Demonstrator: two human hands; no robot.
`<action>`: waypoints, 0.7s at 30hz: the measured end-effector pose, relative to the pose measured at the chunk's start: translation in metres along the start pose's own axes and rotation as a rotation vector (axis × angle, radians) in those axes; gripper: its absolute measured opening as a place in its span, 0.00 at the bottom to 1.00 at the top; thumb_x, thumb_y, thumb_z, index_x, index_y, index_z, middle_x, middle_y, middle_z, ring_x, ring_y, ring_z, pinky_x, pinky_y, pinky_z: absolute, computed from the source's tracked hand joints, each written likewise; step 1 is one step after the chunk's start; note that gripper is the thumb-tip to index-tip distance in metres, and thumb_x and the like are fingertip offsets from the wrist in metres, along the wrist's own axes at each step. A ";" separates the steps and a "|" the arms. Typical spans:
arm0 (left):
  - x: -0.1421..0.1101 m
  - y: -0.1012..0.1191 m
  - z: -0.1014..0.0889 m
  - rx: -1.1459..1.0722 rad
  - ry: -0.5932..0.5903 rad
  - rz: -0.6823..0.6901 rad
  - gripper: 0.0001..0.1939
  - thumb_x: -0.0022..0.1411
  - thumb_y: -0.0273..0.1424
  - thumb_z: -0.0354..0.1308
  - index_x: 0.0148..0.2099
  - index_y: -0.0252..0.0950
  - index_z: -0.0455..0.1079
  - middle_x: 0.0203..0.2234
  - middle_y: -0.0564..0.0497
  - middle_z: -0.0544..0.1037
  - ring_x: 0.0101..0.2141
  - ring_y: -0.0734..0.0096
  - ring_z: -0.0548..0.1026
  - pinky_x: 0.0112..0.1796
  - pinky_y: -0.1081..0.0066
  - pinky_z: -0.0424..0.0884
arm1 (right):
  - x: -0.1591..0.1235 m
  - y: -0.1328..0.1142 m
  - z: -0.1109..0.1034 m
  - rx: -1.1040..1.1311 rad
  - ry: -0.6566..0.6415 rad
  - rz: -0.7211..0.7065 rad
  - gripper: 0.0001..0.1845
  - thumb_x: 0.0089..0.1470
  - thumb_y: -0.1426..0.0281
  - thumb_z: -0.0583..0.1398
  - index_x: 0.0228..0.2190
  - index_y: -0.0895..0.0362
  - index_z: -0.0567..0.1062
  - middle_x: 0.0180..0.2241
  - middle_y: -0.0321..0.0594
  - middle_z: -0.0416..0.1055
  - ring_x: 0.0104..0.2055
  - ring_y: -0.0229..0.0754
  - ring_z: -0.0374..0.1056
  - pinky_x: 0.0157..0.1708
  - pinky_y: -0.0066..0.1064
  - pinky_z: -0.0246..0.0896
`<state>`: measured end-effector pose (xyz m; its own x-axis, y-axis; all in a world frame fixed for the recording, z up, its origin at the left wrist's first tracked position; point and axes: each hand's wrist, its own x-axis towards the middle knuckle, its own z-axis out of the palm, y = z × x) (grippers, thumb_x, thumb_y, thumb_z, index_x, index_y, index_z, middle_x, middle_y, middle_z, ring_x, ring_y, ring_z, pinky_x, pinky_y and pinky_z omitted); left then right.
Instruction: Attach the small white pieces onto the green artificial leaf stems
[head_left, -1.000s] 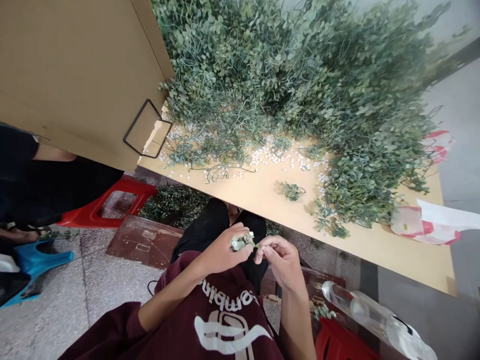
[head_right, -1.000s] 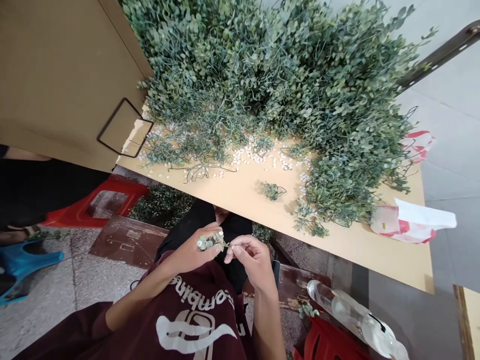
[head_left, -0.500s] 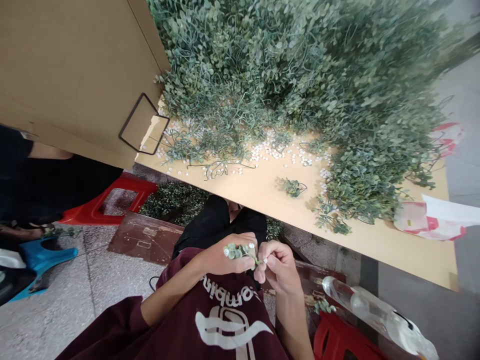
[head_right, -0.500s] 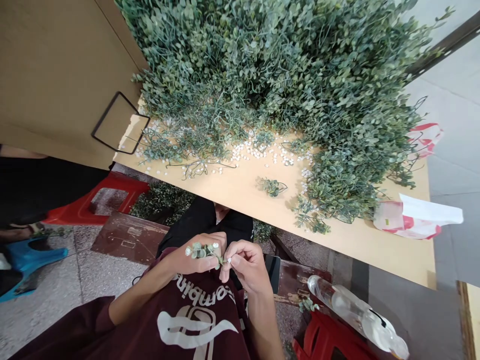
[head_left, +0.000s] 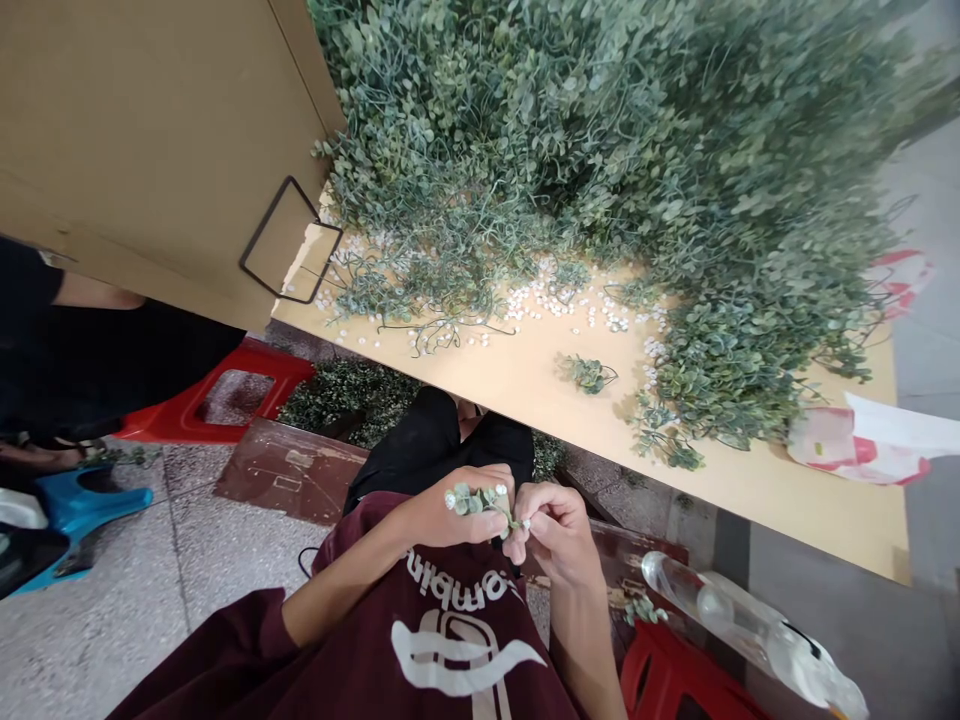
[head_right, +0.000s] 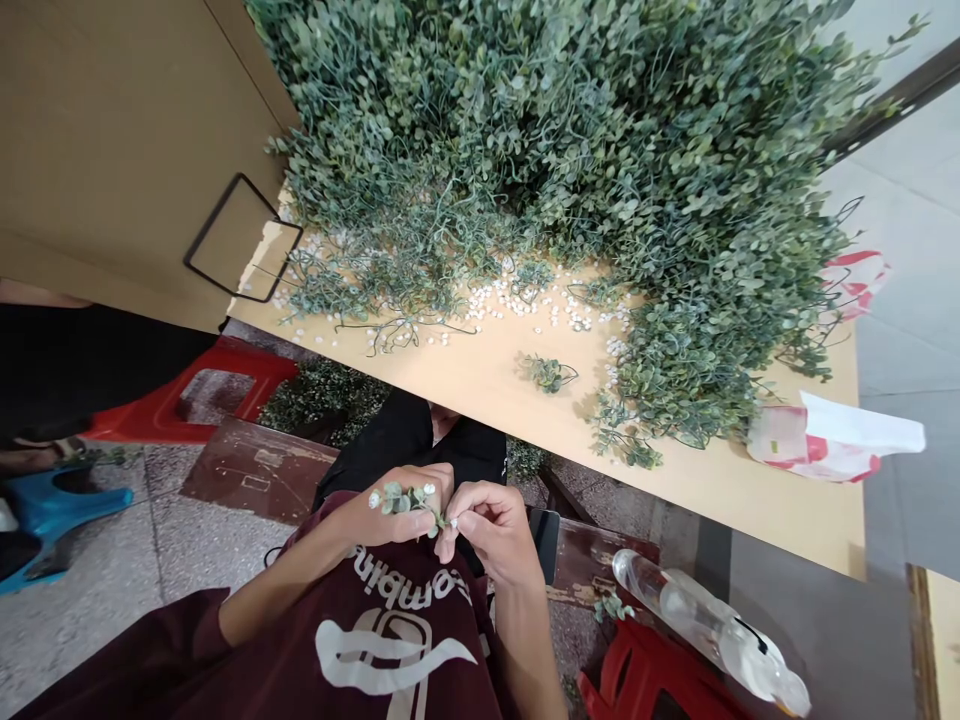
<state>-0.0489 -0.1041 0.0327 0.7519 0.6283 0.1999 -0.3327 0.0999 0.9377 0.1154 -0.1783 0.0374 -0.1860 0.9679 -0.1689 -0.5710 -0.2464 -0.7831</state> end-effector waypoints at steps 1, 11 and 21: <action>0.000 0.000 0.000 0.003 0.004 -0.003 0.21 0.65 0.42 0.54 0.26 0.33 0.64 0.22 0.51 0.67 0.29 0.73 0.64 0.35 0.71 0.62 | 0.000 0.000 0.000 -0.013 0.012 0.008 0.09 0.55 0.67 0.66 0.31 0.61 0.76 0.23 0.38 0.70 0.18 0.34 0.67 0.24 0.29 0.70; -0.001 0.001 0.000 0.013 0.004 -0.046 0.23 0.64 0.46 0.53 0.25 0.33 0.64 0.22 0.50 0.68 0.29 0.72 0.65 0.36 0.69 0.64 | 0.000 0.002 0.000 -0.039 -0.001 -0.017 0.11 0.55 0.64 0.66 0.30 0.60 0.75 0.23 0.38 0.69 0.18 0.34 0.67 0.20 0.26 0.66; 0.000 0.006 -0.002 0.155 -0.007 -0.035 0.14 0.62 0.35 0.56 0.26 0.33 0.64 0.23 0.52 0.65 0.29 0.73 0.64 0.34 0.73 0.62 | 0.003 0.001 0.001 -0.036 -0.001 -0.007 0.07 0.56 0.68 0.65 0.31 0.60 0.76 0.23 0.36 0.68 0.19 0.33 0.68 0.21 0.23 0.66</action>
<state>-0.0517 -0.1016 0.0378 0.7658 0.6209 0.1674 -0.2147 0.0015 0.9767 0.1136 -0.1755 0.0367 -0.1835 0.9695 -0.1627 -0.5434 -0.2380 -0.8051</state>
